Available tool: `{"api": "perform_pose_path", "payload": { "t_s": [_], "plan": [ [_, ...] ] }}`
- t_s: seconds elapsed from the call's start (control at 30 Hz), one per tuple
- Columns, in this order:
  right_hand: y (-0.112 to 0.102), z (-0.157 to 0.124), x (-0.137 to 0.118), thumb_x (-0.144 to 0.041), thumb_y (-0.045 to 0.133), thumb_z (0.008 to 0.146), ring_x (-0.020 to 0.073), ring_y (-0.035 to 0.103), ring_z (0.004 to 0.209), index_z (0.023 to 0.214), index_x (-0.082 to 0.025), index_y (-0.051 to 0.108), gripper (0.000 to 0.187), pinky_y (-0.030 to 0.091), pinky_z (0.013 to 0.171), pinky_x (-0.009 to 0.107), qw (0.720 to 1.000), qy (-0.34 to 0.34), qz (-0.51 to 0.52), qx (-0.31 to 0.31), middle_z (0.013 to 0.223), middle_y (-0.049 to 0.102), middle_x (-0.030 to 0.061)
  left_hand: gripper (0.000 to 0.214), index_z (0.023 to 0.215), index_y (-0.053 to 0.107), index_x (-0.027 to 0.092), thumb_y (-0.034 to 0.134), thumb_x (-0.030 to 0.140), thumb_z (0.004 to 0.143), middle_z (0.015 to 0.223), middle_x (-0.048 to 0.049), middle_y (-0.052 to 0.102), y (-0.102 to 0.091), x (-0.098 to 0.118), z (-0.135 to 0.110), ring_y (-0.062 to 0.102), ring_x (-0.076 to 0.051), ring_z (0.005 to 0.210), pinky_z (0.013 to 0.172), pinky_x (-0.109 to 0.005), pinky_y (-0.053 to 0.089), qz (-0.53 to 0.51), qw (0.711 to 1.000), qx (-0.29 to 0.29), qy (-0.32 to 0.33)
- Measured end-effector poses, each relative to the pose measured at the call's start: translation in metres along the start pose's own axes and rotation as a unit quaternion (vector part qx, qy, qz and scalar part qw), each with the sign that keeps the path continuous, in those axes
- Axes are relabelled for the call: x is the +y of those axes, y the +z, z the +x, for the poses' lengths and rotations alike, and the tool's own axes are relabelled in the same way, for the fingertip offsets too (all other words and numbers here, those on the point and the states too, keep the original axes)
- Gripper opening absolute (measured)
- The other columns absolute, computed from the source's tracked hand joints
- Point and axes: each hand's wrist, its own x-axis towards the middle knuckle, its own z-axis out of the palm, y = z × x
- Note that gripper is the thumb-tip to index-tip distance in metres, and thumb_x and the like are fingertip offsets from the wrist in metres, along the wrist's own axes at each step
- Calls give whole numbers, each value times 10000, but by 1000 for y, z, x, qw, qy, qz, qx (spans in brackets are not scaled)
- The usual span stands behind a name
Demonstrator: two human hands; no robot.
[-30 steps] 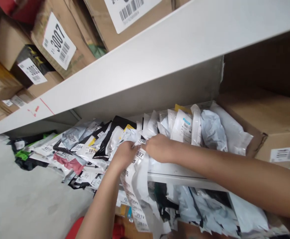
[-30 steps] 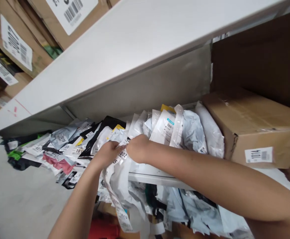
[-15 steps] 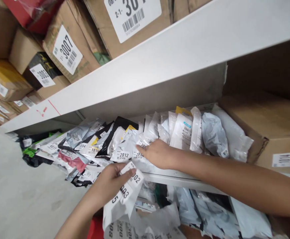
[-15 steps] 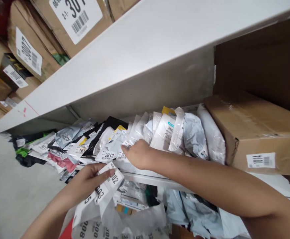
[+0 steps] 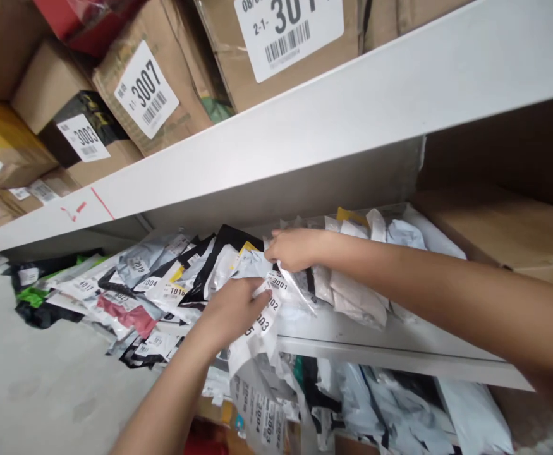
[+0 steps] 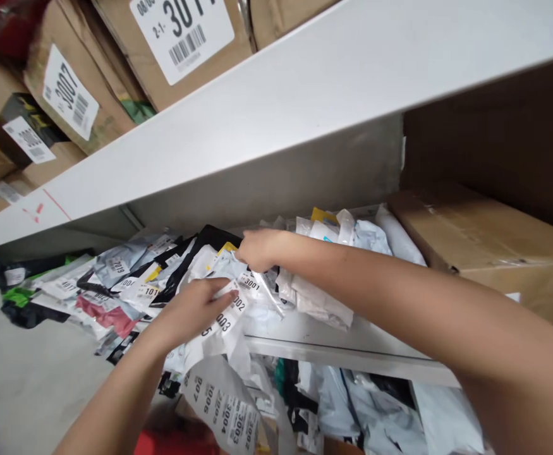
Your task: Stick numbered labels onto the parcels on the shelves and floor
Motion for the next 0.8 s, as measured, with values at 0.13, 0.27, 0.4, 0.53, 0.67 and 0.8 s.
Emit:
{"api": "perform_pose_path", "payload": {
  "t_s": [0.13, 0.27, 0.4, 0.53, 0.67, 0.8],
  "plan": [
    [1, -9, 10, -364, 595, 839, 323, 585, 1035, 1015, -60, 712, 370, 455, 814, 382, 1000, 6, -17, 25, 1014, 695, 187, 370, 656, 520, 193, 473, 495, 865, 554, 26, 441, -40, -2, -5, 398, -133, 524, 520, -260, 248, -35, 999, -24, -9],
    [-3, -5, 14, -150, 638, 732, 265, 645, 916, 1117, -90, 677, 392, 454, 702, 314, 998, 58, 10, -15, 1034, 710, 152, 289, 706, 605, 178, 539, 433, 824, 639, 12, 561, -72, 8, 20, 463, -128, 566, 543, -237, 320, -159, 983, -85, 46],
    [-6, 2, 14, -158, 648, 703, 291, 666, 906, 1049, -63, 713, 365, 468, 691, 321, 993, 89, 28, -70, 1059, 709, 180, 160, 695, 667, 141, 570, 263, 736, 709, -40, 660, -44, 10, 76, 558, -175, 665, 606, -252, 387, -113, 993, -20, 10],
    [-5, 1, 19, -212, 639, 717, 301, 677, 903, 1059, -58, 719, 383, 481, 700, 328, 987, 128, 44, -85, 1054, 713, 199, 185, 772, 702, 134, 570, 254, 728, 747, -78, 692, 2, 4, 118, 606, -214, 733, 629, -266, 402, -91, 996, -13, -7],
    [-1, -5, 27, -247, 607, 744, 297, 682, 876, 1070, -87, 717, 379, 474, 657, 322, 986, 140, 66, -57, 1064, 717, 185, 136, 734, 681, 145, 604, 241, 678, 752, -78, 676, 24, 9, 128, 597, -217, 735, 607, -270, 375, -77, 997, -28, -4],
    [0, -9, 33, -262, 593, 746, 303, 680, 890, 1046, -93, 722, 367, 467, 648, 321, 984, 153, 84, -43, 1075, 716, 179, 119, 594, 597, 151, 614, 249, 660, 617, -26, 577, 25, 12, 124, 514, -163, 609, 545, -256, 328, -78, 994, -81, 1]
  ]
}}
